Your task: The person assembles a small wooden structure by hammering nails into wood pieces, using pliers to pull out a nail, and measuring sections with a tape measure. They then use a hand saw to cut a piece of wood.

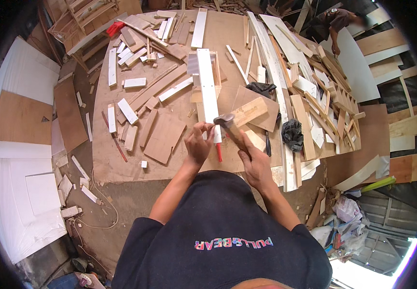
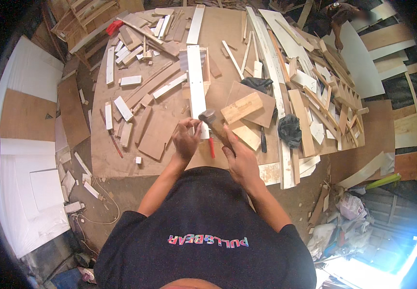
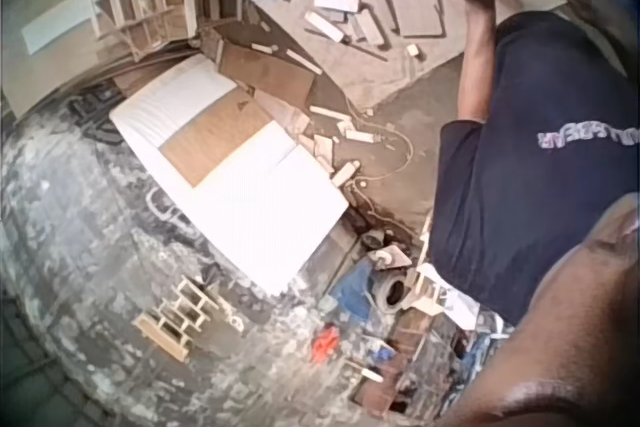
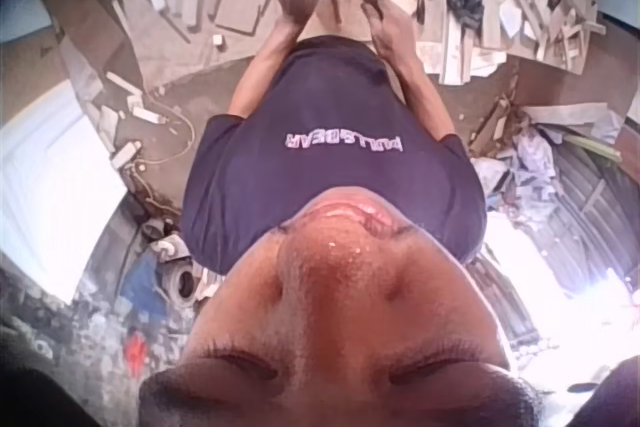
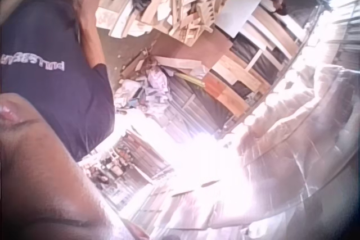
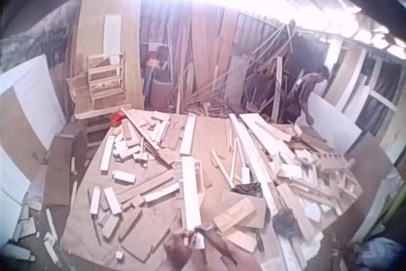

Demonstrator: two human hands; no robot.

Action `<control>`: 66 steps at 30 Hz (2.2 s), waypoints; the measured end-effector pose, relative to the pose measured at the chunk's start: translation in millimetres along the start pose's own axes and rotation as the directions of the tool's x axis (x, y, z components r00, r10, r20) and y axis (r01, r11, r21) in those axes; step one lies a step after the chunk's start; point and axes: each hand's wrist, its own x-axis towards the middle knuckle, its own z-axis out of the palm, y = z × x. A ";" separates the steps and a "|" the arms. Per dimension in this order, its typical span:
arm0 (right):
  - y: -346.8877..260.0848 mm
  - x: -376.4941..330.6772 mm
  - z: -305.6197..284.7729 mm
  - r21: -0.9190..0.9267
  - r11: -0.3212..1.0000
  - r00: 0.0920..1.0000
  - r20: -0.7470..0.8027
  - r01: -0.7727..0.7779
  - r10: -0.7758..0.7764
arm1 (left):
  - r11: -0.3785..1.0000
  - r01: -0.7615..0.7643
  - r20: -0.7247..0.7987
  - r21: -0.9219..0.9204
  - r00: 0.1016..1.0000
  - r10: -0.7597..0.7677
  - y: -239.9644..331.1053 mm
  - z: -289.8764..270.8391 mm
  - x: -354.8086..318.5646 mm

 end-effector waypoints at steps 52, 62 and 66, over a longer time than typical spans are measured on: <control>40.3 72.9 85.4 0.427 0.888 0.955 -0.151 -0.169 0.254 | 0.528 0.844 0.749 0.090 0.293 -0.595 -34.9 4.5 96.7; 33.0 71.3 74.3 0.359 0.906 0.952 -0.122 -0.223 0.282 | 0.523 0.850 0.741 0.065 0.310 -0.596 -43.2 6.8 90.6; 24.7 44.1 44.3 0.212 0.977 0.982 -0.173 -0.038 0.075 | 0.511 0.859 0.746 0.012 0.333 -0.577 -43.6 -2.9 88.4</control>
